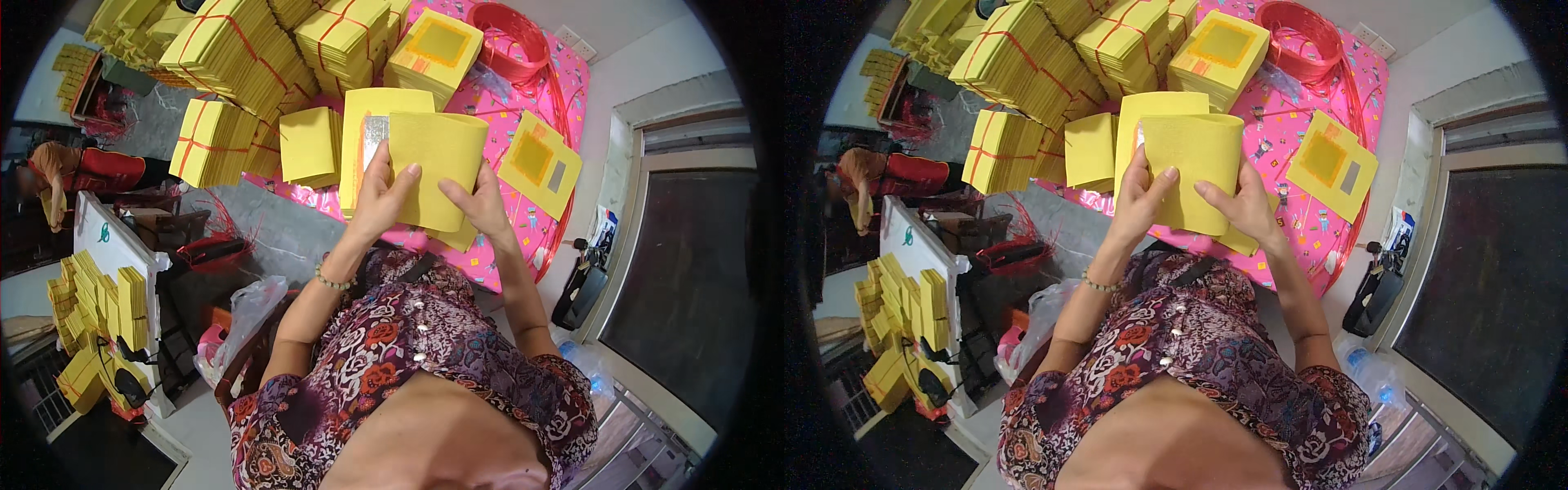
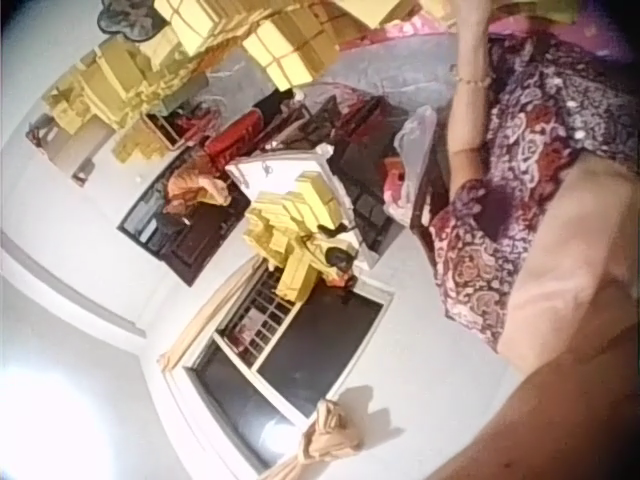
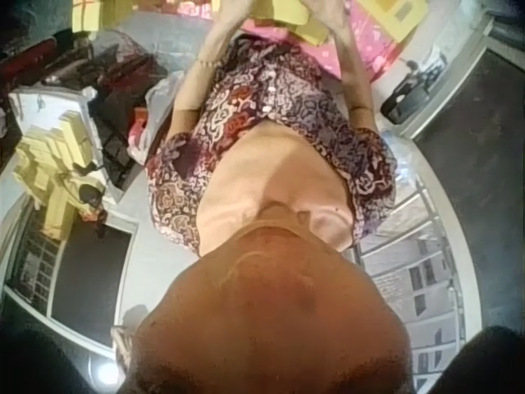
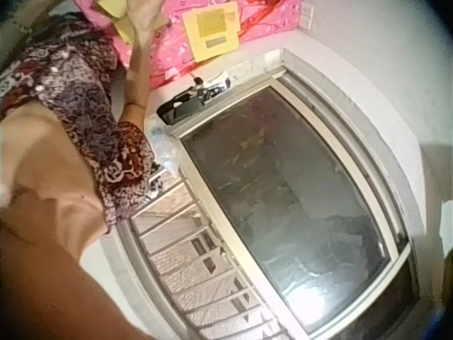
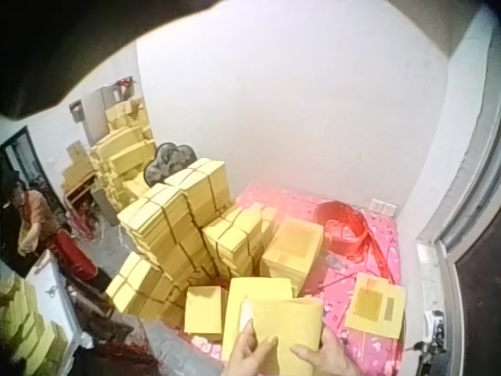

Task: Organizing and bundling sheets of yellow Joss paper using rubber bands.

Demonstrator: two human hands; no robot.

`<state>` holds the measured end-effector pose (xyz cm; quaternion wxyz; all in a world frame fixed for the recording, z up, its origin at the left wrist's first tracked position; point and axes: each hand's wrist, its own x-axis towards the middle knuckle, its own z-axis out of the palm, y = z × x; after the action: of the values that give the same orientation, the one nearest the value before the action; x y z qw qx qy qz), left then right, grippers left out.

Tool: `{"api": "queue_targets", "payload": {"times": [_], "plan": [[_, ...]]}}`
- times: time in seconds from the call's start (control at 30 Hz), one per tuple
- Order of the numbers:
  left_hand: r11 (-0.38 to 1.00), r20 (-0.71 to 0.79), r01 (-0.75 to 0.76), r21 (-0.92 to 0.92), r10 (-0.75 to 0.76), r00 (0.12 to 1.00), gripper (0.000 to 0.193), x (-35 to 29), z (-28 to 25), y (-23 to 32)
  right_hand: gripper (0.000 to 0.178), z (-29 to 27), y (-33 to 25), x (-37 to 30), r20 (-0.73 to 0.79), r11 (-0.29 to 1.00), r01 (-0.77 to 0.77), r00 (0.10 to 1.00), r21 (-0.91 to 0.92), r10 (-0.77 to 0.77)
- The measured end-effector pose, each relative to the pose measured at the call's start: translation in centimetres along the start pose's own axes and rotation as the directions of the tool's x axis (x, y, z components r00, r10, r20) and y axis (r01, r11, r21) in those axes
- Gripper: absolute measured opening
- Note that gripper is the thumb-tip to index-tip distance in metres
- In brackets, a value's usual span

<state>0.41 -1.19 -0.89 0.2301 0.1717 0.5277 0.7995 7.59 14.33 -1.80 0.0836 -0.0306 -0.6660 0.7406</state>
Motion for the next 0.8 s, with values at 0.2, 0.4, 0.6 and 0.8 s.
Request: {"api": "queue_targets", "payload": {"times": [0.2,0.4,0.6,0.8], "plan": [[0.998,0.004,-0.051,0.041,0.051,0.999,0.035,-0.6,0.4,0.0,0.041,-0.1,0.0,-0.5,-0.039,0.999,0.021,0.999,0.034,-0.020],[0.998,0.029,-0.038,0.046,0.037,0.999,0.044,-1.0,0.4,0.0,0.036,-0.3,-0.2,-0.8,-0.041,0.999,0.040,0.998,0.036,-0.039],[0.995,0.040,-0.049,0.083,0.046,0.998,0.045,-1.3,0.6,0.2,0.040,-0.5,-0.7,-1.0,0.002,0.997,-0.031,1.000,0.071,0.031],[0.980,-0.011,-0.127,0.156,0.131,0.991,0.033,-2.0,1.4,0.4,0.040,-0.6,-0.8,-1.5,-0.006,0.997,-0.010,1.000,0.071,0.011]]}}
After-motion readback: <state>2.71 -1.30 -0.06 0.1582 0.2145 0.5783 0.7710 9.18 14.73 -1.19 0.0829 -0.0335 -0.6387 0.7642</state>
